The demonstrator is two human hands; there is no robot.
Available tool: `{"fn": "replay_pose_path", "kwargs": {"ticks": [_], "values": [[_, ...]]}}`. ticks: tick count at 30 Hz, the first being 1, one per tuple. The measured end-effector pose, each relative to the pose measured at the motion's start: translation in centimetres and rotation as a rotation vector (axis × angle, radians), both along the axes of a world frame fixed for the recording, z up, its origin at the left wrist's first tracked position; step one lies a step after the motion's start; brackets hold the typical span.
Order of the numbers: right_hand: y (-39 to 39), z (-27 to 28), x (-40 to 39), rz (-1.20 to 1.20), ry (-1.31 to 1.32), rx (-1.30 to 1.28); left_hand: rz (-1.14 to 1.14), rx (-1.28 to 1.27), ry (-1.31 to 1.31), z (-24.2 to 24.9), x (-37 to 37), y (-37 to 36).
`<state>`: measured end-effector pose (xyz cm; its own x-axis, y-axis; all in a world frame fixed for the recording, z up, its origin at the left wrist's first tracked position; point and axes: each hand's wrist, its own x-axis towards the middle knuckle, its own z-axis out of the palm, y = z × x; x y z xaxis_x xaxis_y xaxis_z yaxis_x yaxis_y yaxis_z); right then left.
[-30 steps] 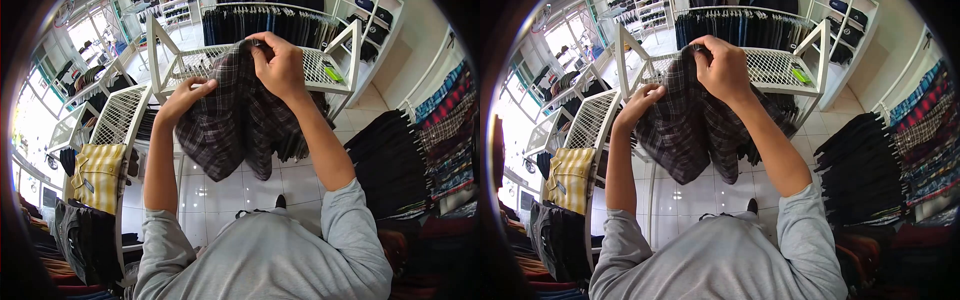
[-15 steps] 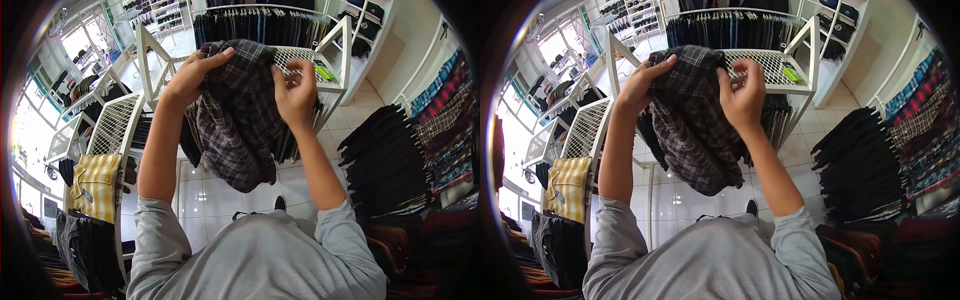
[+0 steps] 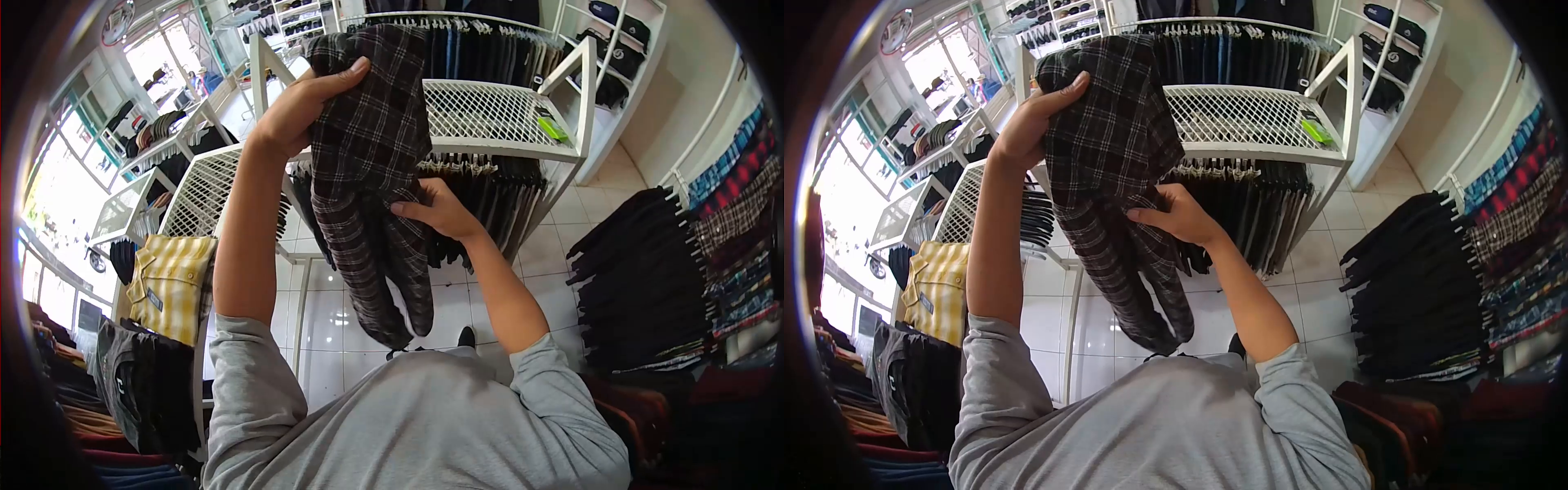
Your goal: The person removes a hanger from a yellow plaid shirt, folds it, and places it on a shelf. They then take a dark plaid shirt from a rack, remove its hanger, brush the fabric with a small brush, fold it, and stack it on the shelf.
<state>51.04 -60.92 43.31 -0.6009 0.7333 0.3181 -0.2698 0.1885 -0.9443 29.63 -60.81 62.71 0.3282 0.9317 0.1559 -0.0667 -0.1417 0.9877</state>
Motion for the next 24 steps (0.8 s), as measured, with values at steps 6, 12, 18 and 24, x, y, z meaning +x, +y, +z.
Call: {"fn": "replay_pose_path", "kwargs": {"ticks": [6, 12, 18, 24], "values": [[-2.2, -5.5, 2.2, -0.208, -0.376, 0.158, 0.274, 0.142, -0.073, 0.6, -5.0, 1.0], [-2.8, -10.8, 10.8, -0.364, -0.609, 0.074, 0.429, 0.15, -0.117, 2.2, -10.2, 2.0], [-1.7, -6.0, 19.0, -0.628, -0.394, -0.114, 0.657, 0.159, -0.03, 1.2, -12.4, 3.0], [3.5, 0.1, 23.9, -0.818, -0.048, -0.028, 0.873, 0.333, 0.051, -3.7, -14.6, 8.7]]}}
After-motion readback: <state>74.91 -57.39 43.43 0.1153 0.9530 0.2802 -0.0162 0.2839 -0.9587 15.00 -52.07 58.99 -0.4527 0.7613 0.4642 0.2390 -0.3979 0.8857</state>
